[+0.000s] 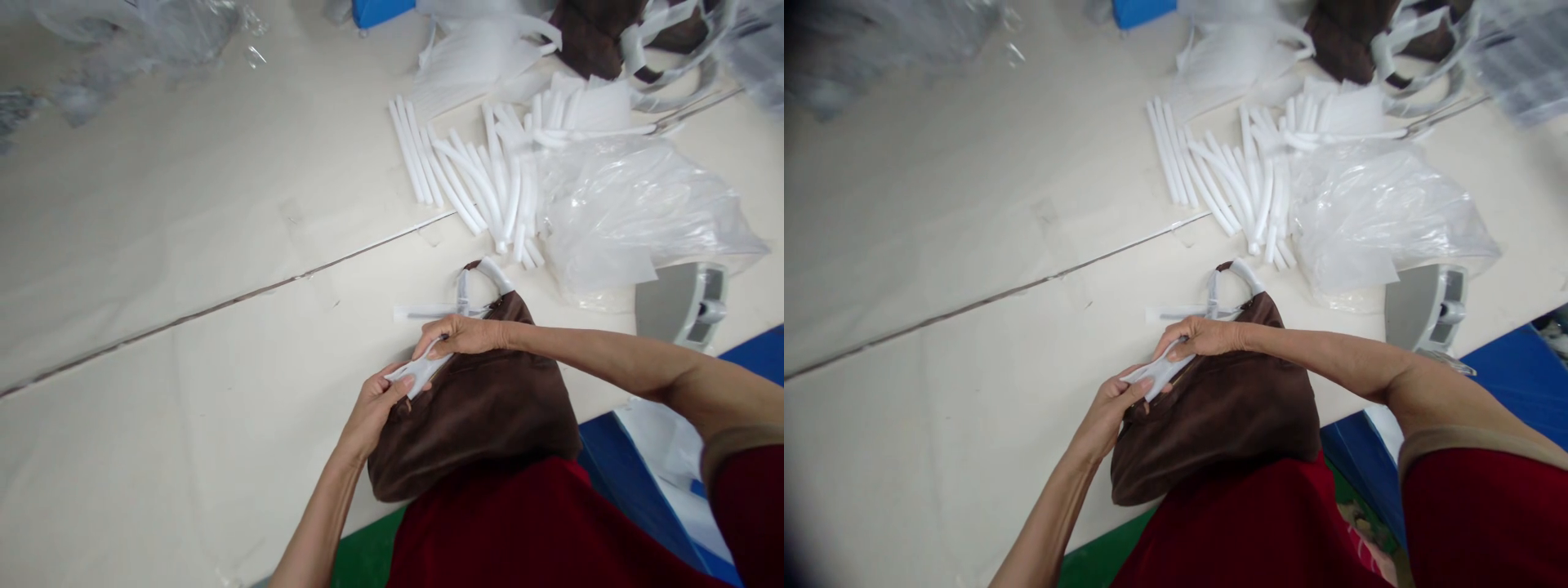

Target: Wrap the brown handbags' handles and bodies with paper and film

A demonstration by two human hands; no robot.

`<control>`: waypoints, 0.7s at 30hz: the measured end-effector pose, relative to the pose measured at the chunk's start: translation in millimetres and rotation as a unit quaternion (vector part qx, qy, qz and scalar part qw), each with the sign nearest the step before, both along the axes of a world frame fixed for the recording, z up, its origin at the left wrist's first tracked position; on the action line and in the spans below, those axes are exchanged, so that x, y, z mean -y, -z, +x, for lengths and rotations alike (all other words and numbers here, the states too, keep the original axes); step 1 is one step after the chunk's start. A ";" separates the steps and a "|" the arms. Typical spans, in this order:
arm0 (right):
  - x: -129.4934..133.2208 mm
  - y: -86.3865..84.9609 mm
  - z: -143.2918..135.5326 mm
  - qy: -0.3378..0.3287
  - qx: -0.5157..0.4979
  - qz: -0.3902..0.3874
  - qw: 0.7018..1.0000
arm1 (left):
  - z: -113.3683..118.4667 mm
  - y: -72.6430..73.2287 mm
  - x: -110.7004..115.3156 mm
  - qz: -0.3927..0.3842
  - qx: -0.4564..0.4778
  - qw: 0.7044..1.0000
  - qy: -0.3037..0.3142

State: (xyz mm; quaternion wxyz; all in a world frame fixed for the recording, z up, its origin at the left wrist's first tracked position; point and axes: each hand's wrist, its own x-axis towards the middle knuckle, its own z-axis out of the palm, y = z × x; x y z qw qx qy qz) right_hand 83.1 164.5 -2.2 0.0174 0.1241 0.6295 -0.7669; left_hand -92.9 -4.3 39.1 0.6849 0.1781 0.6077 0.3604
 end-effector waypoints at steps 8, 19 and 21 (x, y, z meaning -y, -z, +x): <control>-10.4 -31.1 -14.6 -0.072 0.030 0.143 0.987 | 4.8 9.5 0.7 0.021 -0.038 0.999 0.034; 24.1 -21.0 -0.1 -0.026 -0.148 0.443 0.884 | 5.1 9.3 -1.5 -0.004 0.005 1.000 -0.020; 30.6 -13.4 9.0 -0.022 -0.174 0.487 0.855 | 4.3 12.0 0.4 -0.001 0.013 1.000 -0.017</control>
